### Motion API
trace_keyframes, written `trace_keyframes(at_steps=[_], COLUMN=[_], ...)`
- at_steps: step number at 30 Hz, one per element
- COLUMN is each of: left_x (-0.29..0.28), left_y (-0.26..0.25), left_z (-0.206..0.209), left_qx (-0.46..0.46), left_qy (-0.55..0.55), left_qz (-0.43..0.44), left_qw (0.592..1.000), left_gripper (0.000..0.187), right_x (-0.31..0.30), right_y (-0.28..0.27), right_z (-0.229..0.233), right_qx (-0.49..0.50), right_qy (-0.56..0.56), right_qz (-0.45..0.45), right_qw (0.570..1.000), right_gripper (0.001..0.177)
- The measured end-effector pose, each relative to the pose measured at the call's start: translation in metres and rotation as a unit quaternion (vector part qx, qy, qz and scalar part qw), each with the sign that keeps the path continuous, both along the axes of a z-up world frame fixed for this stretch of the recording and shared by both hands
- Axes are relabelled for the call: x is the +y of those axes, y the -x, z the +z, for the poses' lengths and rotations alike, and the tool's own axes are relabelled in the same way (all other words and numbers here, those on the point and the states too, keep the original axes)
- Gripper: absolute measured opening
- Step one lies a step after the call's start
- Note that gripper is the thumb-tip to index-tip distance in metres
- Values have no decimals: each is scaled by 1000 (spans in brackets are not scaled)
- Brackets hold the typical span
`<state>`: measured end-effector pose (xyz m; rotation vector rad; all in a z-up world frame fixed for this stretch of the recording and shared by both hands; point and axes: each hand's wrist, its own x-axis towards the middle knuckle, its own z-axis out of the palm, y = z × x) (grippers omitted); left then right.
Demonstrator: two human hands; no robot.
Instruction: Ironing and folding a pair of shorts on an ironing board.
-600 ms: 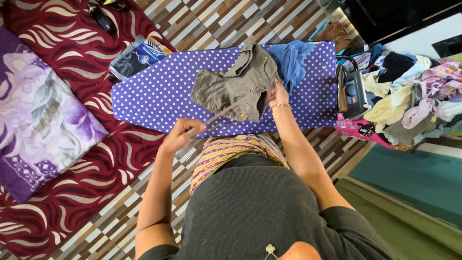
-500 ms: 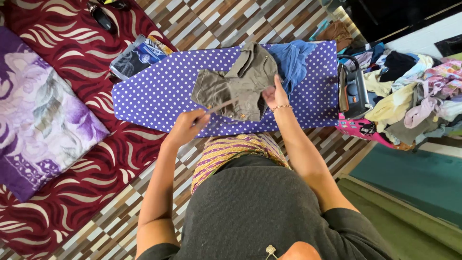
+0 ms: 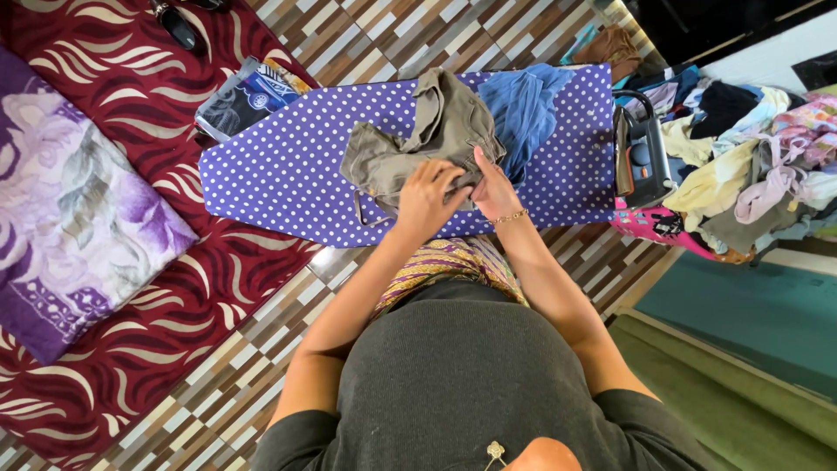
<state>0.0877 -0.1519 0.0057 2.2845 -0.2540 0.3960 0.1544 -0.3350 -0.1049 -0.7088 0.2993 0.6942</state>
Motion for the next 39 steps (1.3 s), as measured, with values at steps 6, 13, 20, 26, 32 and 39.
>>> trace_keyframes(at_steps=[6,13,20,26,32,39], left_x=[-14,0,11,7,12,23], left_y=[-3,5,13,14,11,8], left_z=[47,67,89,93,78,44], left_qx=[-66,-54,-41,14,25,123], left_qy=[-13,77,139,163,181,114], left_qz=[26,-23,-72,-75,-37,44], left_qw=[997,995,987,984,983,985], left_gripper=[16,15,5,17,12,18], right_x=[-2,-12,-61,-52,-63,-52], right_y=[16,1,-4,0,-19,-6], right_z=[45,148,117,118,32,-44], right_qx=[-55,-74,-131,-106,-399,-334], right_qy=[58,76,16,-4,271,614], right_qz=[-47,-68,-133,-148,-74,47], right_qw=[996,992,982,983,873,714], right_gripper=[23,37,34,32,47,70])
